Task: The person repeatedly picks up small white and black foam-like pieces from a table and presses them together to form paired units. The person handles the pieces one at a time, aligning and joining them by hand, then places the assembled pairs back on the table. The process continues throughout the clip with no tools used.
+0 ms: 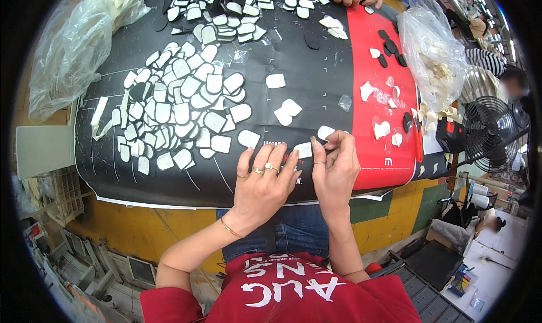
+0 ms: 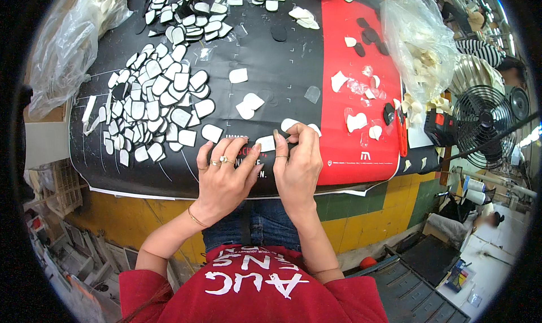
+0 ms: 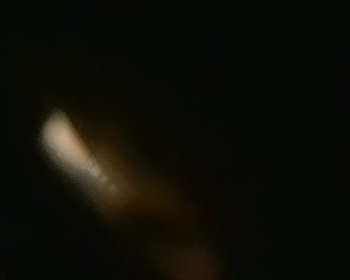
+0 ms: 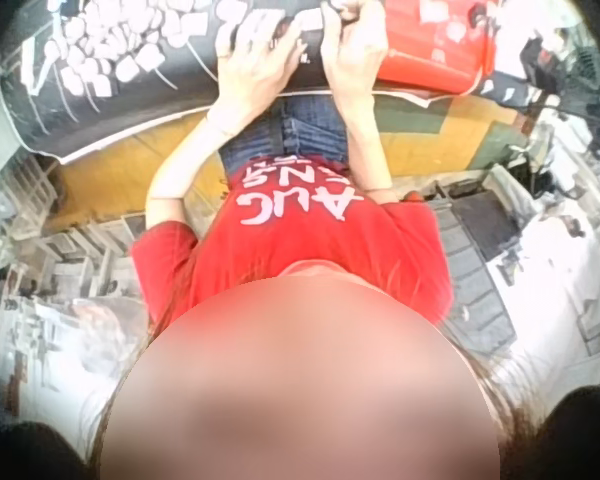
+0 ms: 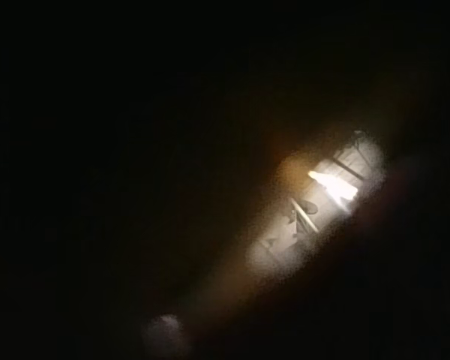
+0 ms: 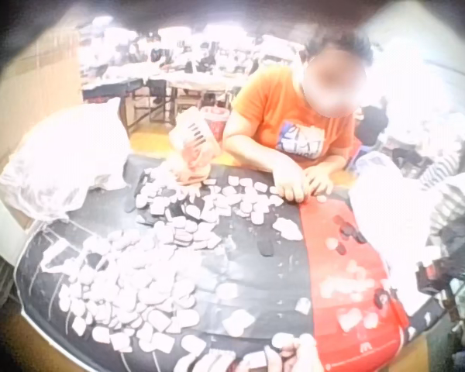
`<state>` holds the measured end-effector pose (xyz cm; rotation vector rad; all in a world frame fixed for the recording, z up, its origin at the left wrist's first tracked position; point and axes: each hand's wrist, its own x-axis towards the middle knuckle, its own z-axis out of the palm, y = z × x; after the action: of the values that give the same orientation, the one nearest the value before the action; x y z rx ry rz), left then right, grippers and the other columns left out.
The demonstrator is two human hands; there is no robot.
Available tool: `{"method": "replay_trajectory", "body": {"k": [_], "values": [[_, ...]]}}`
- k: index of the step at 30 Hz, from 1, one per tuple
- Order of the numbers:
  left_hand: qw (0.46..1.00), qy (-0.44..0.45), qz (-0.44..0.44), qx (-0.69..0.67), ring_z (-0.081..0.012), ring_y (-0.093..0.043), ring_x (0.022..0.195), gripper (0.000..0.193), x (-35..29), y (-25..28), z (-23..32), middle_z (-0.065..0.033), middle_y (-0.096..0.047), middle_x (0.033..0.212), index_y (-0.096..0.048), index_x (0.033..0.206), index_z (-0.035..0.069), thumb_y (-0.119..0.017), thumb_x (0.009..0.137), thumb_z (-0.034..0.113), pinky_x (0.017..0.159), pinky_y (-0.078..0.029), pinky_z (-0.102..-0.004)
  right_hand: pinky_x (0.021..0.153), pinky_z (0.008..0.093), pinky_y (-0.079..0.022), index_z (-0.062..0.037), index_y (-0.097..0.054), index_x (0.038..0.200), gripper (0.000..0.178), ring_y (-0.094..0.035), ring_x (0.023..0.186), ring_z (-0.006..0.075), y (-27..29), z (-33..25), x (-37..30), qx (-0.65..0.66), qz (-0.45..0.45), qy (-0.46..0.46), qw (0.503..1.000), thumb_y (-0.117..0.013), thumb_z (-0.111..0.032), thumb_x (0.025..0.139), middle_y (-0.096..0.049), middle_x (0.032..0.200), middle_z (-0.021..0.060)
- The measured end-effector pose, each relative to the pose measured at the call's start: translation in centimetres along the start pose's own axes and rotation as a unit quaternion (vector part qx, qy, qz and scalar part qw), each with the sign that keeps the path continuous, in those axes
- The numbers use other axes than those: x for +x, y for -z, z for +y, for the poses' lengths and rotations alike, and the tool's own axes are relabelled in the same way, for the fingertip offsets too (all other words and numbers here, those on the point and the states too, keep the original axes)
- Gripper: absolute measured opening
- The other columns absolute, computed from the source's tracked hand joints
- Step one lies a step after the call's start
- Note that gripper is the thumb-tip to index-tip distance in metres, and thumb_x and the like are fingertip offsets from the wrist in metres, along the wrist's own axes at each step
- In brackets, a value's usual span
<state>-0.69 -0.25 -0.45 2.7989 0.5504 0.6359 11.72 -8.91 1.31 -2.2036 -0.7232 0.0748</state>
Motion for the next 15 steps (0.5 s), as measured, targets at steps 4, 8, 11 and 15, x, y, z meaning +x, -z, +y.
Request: {"method": "replay_trajectory", "body": {"k": [4, 8, 11, 15], "values": [[1.000, 0.028, 0.005, 0.006, -0.0234, -0.053, 0.119, 0.038, -0.7, 0.7, -0.9, -0.0068, -0.060, 0.123, -0.069, 0.117, 0.014, -0.073, 0.085, 0.035, 0.108, -0.029, -0.0455, 0.051, 0.0283, -0.038, 0.0027, -0.062, 0.099, 0.016, -0.044, 0.055, 0.0109, 1.5, 0.9, 0.0, 0.087, -0.011, -0.037, 0.995, -0.073, -0.003, 0.089, -0.059, 0.084, 0.0085], [0.996, 0.079, 0.016, 0.045, -0.0261, -0.051, 0.123, 0.048, -2.1, 2.1, -3.8, -0.0097, -0.058, 0.128, -0.069, 0.121, 0.013, -0.075, 0.083, 0.039, 0.110, -0.024, -0.0462, 0.049, 0.0263, -0.035, 0.0004, -0.067, 0.089, 0.011, -0.040, 0.052, 0.0086, 3.6, 2.1, 0.1, 0.028, 0.041, 0.009, 0.999, -0.075, -0.006, 0.088, -0.059, 0.078, 0.0053], [0.990, 0.119, 0.044, 0.059, -0.0293, -0.048, 0.126, 0.052, -3.0, 2.9, -5.3, -0.0130, -0.056, 0.131, -0.065, 0.128, 0.010, -0.077, 0.082, 0.029, 0.112, -0.022, -0.0459, 0.057, 0.0309, -0.042, 0.0010, -0.070, 0.102, 0.021, -0.046, 0.059, 0.0146, 5.1, 2.8, 0.8, -0.031, 0.028, 0.003, 0.999, -0.076, -0.014, 0.088, -0.062, 0.087, 0.0090], [0.985, 0.116, 0.108, 0.071, -0.0264, -0.052, 0.122, 0.050, -3.2, 2.7, -4.8, -0.0120, -0.057, 0.130, -0.065, 0.126, 0.010, -0.078, 0.081, 0.028, 0.112, -0.021, -0.0446, 0.066, 0.0350, -0.047, -0.0006, -0.070, 0.110, 0.028, -0.054, 0.071, 0.0195, 5.5, 3.1, 1.2, -0.089, 0.001, 0.017, 0.996, -0.076, -0.016, 0.088, -0.060, 0.097, 0.0112]]}}
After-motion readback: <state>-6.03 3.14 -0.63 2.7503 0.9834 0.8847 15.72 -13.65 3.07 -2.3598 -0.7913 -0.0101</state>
